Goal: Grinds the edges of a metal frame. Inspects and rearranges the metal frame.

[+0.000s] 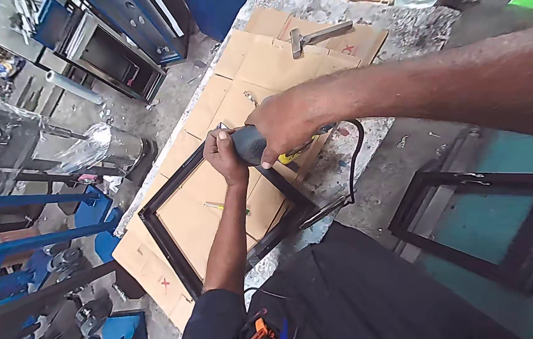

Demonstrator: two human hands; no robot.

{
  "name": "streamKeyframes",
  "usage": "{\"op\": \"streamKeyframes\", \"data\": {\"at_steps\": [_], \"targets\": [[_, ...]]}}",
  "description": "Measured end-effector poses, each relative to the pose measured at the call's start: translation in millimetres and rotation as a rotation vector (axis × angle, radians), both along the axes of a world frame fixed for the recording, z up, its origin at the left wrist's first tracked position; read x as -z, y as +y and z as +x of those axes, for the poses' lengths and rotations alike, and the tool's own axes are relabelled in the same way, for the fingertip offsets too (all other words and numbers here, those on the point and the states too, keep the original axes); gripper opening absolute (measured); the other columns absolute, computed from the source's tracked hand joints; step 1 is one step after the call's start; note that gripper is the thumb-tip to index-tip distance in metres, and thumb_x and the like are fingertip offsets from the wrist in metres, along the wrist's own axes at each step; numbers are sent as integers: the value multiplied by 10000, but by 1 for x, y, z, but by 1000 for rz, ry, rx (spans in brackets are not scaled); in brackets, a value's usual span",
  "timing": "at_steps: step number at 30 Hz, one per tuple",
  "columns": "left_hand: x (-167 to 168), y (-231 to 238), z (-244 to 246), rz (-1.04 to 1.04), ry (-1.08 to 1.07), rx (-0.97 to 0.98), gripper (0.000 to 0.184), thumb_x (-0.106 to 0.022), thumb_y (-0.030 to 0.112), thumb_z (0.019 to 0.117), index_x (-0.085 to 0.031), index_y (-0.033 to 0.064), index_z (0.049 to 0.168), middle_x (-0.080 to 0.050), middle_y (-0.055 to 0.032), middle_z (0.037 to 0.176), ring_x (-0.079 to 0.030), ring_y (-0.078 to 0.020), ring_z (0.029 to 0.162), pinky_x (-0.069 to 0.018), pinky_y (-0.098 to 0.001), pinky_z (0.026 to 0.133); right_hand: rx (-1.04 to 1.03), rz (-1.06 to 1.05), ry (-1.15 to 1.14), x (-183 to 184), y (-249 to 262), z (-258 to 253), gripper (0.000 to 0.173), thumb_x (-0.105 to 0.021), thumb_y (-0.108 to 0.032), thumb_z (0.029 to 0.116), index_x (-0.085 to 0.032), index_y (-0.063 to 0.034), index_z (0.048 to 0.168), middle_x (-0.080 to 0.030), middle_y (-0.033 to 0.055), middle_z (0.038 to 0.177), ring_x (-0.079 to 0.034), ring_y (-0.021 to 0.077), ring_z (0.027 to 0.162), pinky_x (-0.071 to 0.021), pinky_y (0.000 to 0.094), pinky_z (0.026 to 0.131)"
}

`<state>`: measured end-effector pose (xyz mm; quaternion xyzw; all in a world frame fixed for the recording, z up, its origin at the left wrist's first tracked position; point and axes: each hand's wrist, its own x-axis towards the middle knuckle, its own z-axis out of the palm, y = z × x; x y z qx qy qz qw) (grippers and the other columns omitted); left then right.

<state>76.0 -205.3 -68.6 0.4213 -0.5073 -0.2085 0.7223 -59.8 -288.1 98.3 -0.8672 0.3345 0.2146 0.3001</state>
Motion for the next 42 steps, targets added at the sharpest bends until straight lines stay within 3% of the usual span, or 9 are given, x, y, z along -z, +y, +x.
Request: {"op": "streamKeyframes", "data": {"at_steps": [6, 18, 21, 23, 26, 29, 33, 38, 42], "targets": [[-3, -1, 0, -12, 11, -6, 362, -392, 407, 1087, -621, 129, 1049, -657, 7, 888, -657, -77, 779, -574, -257, 699, -23, -27, 9, -8, 0, -2, 518, -825, -425, 869, -643, -93, 1222, -663, 55, 774, -651, 189, 649, -566, 431, 621], [-17, -2, -4, 1, 27, -20, 337, -400, 398, 1080, -621, 149, 1030, -648, 17, 857, -648, -66, 746, -564, -242, 672, -48, -46, 24, -23, -1, -5, 444, -788, -451, 903, -666, -79, 1110, -635, 62, 706, -613, 182, 566, -535, 394, 554], [-25, -3, -2, -14, 25, -28, 344, -397, 388, 1085, -619, 132, 1024, -656, 7, 861, -659, -83, 758, -577, -262, 691, -32, -70, 26, -31, 3, -7, 410, -789, -467, 896, -688, -91, 1024, -645, 50, 694, -622, 183, 568, -541, 405, 561], [-37, -12, 1, -86, 82, -48, 308, -449, 297, 1053, -628, 87, 915, -666, -11, 768, -666, -104, 698, -583, -291, 657, -12, -101, 20, -40, 9, -9, 422, -778, -500, 895, -686, -88, 892, -614, 35, 631, -597, 170, 534, -528, 399, 546], [-53, -8, 1, -144, 77, -21, 271, -460, 232, 1035, -617, 74, 882, -661, -10, 742, -666, -107, 688, -584, -299, 659, 35, -168, 3, -52, 23, -18, 463, -760, -543, 896, -671, -103, 784, -592, 22, 571, -583, 166, 498, -523, 404, 526], [-60, 9, -10, -139, 83, 2, 260, -457, 213, 1028, -608, 71, 871, -649, -10, 720, -658, -106, 663, -581, -297, 643, 79, -174, 2, -58, 44, -32, 437, -761, -541, 896, -667, -122, 812, -603, 18, 577, -591, 158, 490, -533, 384, 507], [-59, 35, -29, -98, 125, 63, 263, -480, 231, 1021, -617, 59, 876, -637, -17, 708, -648, -115, 645, -577, -305, 623, 158, -72, 5, -58, 71, -48, 411, -795, -503, 878, -698, -110, 950, -636, 17, 620, -606, 145, 509, -551, 357, 530], [-48, 67, -51, -61, 143, 128, 302, -503, 289, 1033, -635, 63, 884, -658, -16, 721, -655, -107, 652, -583, -301, 628, 162, -101, 50, -50, 113, -68, 459, -747, -545, 906, -670, -96, 846, -592, 31, 587, -580, 171, 497, -531, 401, 516], [-44, 82, -73, -56, 180, 217, 289, -488, 275, 1035, -611, 75, 865, -630, -12, 702, -635, -107, 639, -568, -299, 617, 213, -106, 87, -47, 139, -85, 467, -725, -551, 922, -665, -96, 840, -597, 40, 598, -591, 179, 496, -547, 410, 509]]}}
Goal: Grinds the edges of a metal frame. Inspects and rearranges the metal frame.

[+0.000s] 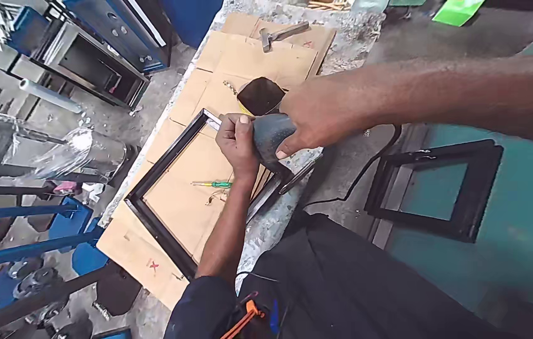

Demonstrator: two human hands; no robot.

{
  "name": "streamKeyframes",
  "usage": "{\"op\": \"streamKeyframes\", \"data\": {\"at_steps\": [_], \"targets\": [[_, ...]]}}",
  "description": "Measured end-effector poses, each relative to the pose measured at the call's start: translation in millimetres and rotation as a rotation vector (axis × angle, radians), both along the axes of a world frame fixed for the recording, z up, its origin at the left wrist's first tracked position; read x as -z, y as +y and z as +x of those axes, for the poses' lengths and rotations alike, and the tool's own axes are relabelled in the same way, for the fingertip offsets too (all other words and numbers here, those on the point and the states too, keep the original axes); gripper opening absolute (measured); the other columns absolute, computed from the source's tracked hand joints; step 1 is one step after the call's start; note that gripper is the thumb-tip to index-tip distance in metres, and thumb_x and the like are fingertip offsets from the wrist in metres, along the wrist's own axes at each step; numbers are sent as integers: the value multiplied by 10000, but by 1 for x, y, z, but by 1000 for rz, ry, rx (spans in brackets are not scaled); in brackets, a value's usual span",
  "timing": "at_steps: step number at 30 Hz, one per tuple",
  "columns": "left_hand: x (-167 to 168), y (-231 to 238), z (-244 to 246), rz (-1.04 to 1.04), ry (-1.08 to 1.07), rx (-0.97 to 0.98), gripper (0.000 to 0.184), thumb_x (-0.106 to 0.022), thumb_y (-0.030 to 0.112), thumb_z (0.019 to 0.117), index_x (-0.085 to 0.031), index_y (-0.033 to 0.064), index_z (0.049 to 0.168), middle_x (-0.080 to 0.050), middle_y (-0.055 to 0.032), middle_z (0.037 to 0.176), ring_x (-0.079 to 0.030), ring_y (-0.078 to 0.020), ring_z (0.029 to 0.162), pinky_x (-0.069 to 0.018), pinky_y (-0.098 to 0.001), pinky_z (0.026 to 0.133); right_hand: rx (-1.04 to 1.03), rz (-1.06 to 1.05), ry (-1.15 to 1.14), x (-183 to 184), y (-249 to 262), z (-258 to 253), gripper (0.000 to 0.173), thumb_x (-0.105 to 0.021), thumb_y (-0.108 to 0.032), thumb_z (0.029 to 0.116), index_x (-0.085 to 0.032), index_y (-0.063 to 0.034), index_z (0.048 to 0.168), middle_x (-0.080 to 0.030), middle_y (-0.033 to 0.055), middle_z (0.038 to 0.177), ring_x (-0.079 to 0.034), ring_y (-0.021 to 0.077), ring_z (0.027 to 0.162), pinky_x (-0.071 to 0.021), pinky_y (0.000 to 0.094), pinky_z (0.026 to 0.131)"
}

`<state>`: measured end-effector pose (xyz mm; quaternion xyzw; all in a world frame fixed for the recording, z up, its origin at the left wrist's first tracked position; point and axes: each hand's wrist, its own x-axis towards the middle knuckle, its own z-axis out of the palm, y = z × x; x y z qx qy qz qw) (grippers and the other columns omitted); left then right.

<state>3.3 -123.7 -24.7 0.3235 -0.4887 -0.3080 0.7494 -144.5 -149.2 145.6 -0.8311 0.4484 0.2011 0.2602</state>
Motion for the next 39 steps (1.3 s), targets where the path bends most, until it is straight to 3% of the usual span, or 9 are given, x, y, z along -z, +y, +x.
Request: {"op": "streamKeyframes", "data": {"at_steps": [5, 14, 39], "targets": [[5, 6, -21, 5, 16, 81, 270, -484, 241, 1024, -607, 73, 852, -622, -15, 690, -625, -106, 622, -559, -295, 604, 71, 6, 21, 6, 16, -21, 468, -713, -574, 920, -666, -110, 882, -610, 28, 610, -601, 171, 514, -555, 419, 534], [20, 4, -37, 24, -30, 119, 244, -474, 203, 1016, -602, 79, 851, -634, -11, 702, -639, -106, 645, -570, -300, 626, 152, 29, -21, 22, 23, -44, 450, -721, -537, 931, -658, -102, 833, -597, 36, 593, -588, 176, 497, -538, 409, 508], [30, 0, -37, 30, -25, 154, 262, -487, 228, 1026, -617, 70, 863, -676, -37, 741, -675, -128, 681, -593, -323, 656, 197, 55, -30, 37, 20, -43, 465, -737, -541, 916, -669, -84, 871, -615, 39, 613, -604, 172, 512, -557, 401, 530]]}}
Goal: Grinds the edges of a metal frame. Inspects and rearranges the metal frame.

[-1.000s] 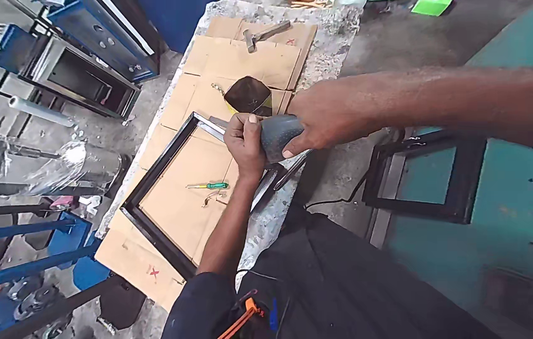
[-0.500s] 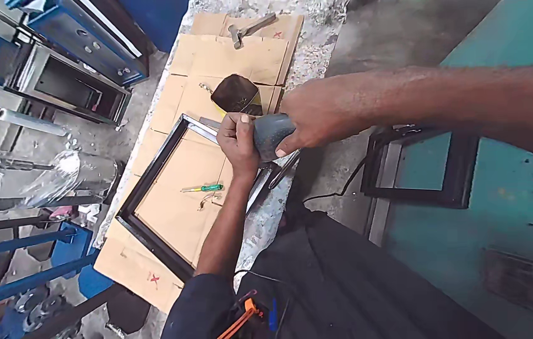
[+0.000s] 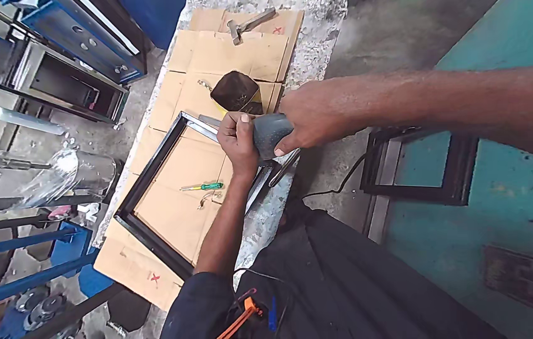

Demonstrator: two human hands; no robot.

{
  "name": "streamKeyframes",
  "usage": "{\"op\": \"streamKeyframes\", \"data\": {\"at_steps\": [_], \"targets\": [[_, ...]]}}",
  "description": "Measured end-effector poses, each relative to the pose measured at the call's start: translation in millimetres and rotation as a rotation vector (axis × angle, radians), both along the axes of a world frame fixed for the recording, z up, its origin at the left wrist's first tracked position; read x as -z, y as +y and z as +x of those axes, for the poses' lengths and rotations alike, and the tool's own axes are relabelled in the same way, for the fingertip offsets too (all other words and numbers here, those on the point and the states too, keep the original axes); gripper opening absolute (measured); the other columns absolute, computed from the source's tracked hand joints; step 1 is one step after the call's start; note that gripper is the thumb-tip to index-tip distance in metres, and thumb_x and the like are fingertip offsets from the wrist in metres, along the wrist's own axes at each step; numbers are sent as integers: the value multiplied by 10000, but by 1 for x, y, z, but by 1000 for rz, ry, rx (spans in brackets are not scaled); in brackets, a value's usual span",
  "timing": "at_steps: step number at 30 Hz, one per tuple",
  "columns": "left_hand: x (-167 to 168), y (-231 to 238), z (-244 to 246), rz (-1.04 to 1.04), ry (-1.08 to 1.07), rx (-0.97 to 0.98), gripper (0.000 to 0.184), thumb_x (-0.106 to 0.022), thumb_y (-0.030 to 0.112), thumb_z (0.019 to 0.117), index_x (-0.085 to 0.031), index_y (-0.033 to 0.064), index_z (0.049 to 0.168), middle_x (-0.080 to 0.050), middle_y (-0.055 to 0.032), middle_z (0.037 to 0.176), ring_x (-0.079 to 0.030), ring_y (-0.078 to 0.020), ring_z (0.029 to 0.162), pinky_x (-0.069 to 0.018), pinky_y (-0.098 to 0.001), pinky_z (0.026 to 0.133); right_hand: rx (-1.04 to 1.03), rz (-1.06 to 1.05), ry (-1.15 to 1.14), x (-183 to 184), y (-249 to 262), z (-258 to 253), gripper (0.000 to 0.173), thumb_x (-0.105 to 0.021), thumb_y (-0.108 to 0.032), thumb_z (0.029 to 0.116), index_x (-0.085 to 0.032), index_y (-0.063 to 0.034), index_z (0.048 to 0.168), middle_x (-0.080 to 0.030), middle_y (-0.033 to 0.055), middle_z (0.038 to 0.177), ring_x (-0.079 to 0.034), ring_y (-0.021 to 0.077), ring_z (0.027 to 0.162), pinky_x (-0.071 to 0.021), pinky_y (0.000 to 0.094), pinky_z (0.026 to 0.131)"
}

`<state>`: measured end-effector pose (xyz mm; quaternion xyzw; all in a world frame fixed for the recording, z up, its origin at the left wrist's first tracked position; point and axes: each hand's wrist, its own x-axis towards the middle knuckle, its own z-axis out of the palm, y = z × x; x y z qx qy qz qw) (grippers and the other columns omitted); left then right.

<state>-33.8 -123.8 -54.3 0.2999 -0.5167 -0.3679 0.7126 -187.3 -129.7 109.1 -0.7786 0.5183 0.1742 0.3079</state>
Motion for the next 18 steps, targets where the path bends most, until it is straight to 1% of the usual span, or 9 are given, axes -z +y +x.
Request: {"op": "streamKeyframes", "data": {"at_steps": [3, 5, 6, 8, 10, 11, 14, 17, 18], "targets": [[4, -1, 0, -12, 0, 14, 270, -508, 259, 1029, -625, 69, 876, -683, -35, 749, -684, -127, 692, -598, -322, 664, 32, 40, -23, 5, -1, 0, 461, -741, -559, 907, -682, -103, 893, -645, 23, 646, -621, 165, 546, -556, 403, 553], [6, -1, 1, -22, 0, 21, 262, -510, 253, 1029, -624, 68, 882, -666, -21, 736, -665, -114, 675, -588, -308, 654, 56, 79, -39, 8, -2, 0, 455, -748, -563, 899, -677, -117, 951, -665, 17, 671, -622, 157, 547, -552, 388, 547], [7, -2, 1, -30, -1, 24, 258, -505, 245, 1032, -625, 71, 884, -657, -12, 732, -656, -107, 666, -583, -300, 647, 61, 90, -44, 10, -3, 0, 452, -756, -556, 895, -674, -119, 973, -662, 17, 669, -615, 152, 536, -552, 380, 537], [7, -3, 0, -47, -7, 19, 258, -497, 232, 1033, -628, 66, 886, -653, -11, 730, -653, -105, 662, -583, -299, 643, 57, 88, -44, 12, -5, 0, 436, -796, -509, 878, -677, -104, 990, -637, 30, 648, -596, 161, 523, -539, 391, 522], [7, -4, -1, -54, -16, 5, 253, -505, 236, 1031, -624, 69, 883, -643, -2, 716, -641, -96, 650, -574, -291, 630, 44, 76, -14, 11, -6, 1, 451, -816, -479, 869, -672, -90, 1048, -633, 42, 675, -604, 175, 556, -547, 409, 553], [8, -4, -1, -52, -16, 2, 252, -505, 232, 1029, -626, 67, 881, -641, -2, 717, -639, -95, 652, -571, -289, 631, 45, 68, -7, 11, -6, 1, 454, -825, -465, 863, -675, -83, 1057, -629, 48, 678, -604, 183, 563, -546, 415, 557], [8, -2, -2, -54, -16, -7, 274, -499, 249, 1038, -629, 58, 890, -661, -16, 735, -657, -104, 670, -584, -301, 647, 21, 31, 5, 13, -8, 1, 423, -834, -437, 861, -676, -85, 1034, -631, 52, 680, -616, 190, 570, -551, 424, 548], [9, 3, -5, -51, -1, -53, 268, -500, 253, 1038, -600, 58, 883, -637, -11, 719, -642, -98, 650, -580, -291, 637, -35, -7, 35, 10, -11, 0, 409, -835, -406, 867, -681, -65, 1031, -641, 61, 715, -627, 214, 620, -549, 456, 598], [9, 5, -6, -55, 10, -69, 262, -504, 249, 1033, -600, 57, 883, -629, -7, 710, -637, -95, 642, -577, -289, 633, -42, -11, 43, 9, -12, 2, 407, -840, -395, 864, -679, -61, 1031, -640, 66, 717, -625, 219, 623, -540, 457, 596]]}}
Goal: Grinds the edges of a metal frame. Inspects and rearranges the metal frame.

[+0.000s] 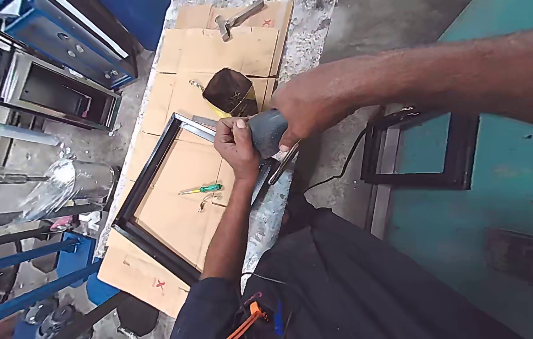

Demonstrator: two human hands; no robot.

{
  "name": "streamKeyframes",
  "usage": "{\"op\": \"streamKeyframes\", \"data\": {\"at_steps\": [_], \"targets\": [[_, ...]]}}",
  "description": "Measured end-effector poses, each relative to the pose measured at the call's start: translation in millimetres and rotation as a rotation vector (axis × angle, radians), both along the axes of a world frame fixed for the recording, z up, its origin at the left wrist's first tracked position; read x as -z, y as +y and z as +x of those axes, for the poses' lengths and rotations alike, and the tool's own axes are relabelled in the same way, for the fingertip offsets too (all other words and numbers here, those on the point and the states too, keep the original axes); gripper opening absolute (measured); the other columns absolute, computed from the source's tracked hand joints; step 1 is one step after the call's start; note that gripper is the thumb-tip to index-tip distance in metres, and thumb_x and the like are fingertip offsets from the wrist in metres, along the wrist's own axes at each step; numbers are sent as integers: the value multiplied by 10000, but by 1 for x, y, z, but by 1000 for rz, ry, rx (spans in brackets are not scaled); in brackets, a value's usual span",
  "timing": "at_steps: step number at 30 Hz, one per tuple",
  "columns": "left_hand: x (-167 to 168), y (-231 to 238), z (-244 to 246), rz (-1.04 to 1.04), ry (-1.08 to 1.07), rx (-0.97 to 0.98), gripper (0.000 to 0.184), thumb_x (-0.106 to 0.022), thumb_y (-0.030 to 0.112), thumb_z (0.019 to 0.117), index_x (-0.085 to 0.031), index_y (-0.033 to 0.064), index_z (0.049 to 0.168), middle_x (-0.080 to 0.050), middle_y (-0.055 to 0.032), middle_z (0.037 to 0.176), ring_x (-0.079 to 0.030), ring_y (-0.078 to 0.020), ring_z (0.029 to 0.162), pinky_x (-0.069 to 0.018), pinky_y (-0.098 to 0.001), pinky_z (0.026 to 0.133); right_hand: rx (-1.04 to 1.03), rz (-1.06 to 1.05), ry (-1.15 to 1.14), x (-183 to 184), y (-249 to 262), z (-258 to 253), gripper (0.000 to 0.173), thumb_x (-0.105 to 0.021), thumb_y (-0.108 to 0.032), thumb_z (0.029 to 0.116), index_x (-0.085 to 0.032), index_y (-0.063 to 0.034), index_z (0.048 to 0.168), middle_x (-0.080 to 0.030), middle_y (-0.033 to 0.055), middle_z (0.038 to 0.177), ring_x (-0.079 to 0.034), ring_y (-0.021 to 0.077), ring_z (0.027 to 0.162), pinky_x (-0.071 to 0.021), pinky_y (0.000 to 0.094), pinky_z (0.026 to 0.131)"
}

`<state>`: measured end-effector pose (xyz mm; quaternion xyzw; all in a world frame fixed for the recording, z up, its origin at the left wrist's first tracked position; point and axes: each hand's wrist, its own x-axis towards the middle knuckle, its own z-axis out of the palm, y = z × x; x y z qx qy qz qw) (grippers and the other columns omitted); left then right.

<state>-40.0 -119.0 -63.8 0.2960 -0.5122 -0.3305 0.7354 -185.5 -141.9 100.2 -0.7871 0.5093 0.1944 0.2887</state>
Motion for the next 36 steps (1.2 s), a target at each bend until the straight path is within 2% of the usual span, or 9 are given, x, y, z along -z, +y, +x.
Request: {"op": "streamKeyframes", "data": {"at_steps": [4, 10, 13, 15, 17, 25, 29, 32, 36], "targets": [[0, -1, 3, -8, -6, -18, 271, -485, 232, 1039, -599, 62, 861, -615, -2, 686, -629, -95, 628, -569, -286, 619, 0, -1, -7, 1, -1, 5, 336, -835, -361, 872, -692, -80, 988, -631, 53, 681, -616, 194, 579, -543, 423, 560], [1, -1, 4, 36, -25, 1, 287, -425, 205, 1051, -612, 56, 891, -661, -21, 735, -669, -113, 682, -591, -303, 659, 4, -21, -6, 3, 1, 4, 333, -819, -374, 876, -685, -75, 937, -600, 53, 643, -587, 204, 548, -514, 442, 537], [4, 7, 8, 80, -126, 36, 323, -385, 307, 1097, -601, 101, 973, -655, -1, 821, -670, -93, 744, -594, -281, 706, 22, -12, -28, 3, 3, 3, 324, -821, -357, 871, -683, -66, 896, -608, 60, 651, -595, 205, 551, -520, 435, 540], [6, 9, 10, 76, -148, 31, 344, -381, 341, 1092, -612, 109, 986, -672, -4, 845, -679, -99, 757, -595, -284, 702, 18, -21, -33, 2, 4, 4, 334, -820, -366, 872, -684, -62, 857, -605, 61, 654, -602, 208, 564, -526, 440, 552], [9, 15, 13, 67, -203, 35, 368, -341, 364, 1099, -611, 115, 1062, -667, -1, 915, -670, -91, 817, -580, -275, 734, 20, -27, -44, 4, 5, 4, 330, -821, -370, 866, -690, -71, 817, -596, 57, 628, -589, 207, 538, -513, 438, 524], [11, 16, 13, 83, -190, 52, 361, -339, 356, 1100, -611, 118, 1094, -665, -2, 922, -666, -83, 821, -577, -268, 737, 42, -11, -42, 7, 4, 4, 334, -820, -372, 871, -695, -66, 822, -599, 60, 631, -585, 203, 530, -514, 423, 521], [12, 14, 12, 71, -172, 66, 347, -351, 342, 1101, -615, 119, 1074, -664, 4, 906, -666, -81, 811, -578, -266, 731, 23, -1, -47, 7, 4, 4, 322, -811, -364, 880, -687, -72, 824, -592, 56, 624, -576, 205, 525, -503, 425, 512], [11, 5, 10, 99, -105, 48, 320, -400, 321, 1085, -610, 105, 979, -668, -15, 838, -678, -111, 756, -597, -300, 702, 16, -7, -51, 8, 2, 4, 315, -815, -354, 873, -691, -72, 807, -593, 55, 620, -572, 200, 517, -504, 422, 509], [14, 4, 11, 96, -95, 59, 307, -393, 294, 1086, -606, 101, 979, -673, -21, 854, -683, -118, 772, -601, -306, 726, 39, 11, -52, 11, 1, 6, 284, -827, -305, 864, -681, -62, 846, -594, 54, 627, -578, 188, 518, -517, 402, 516]]}}
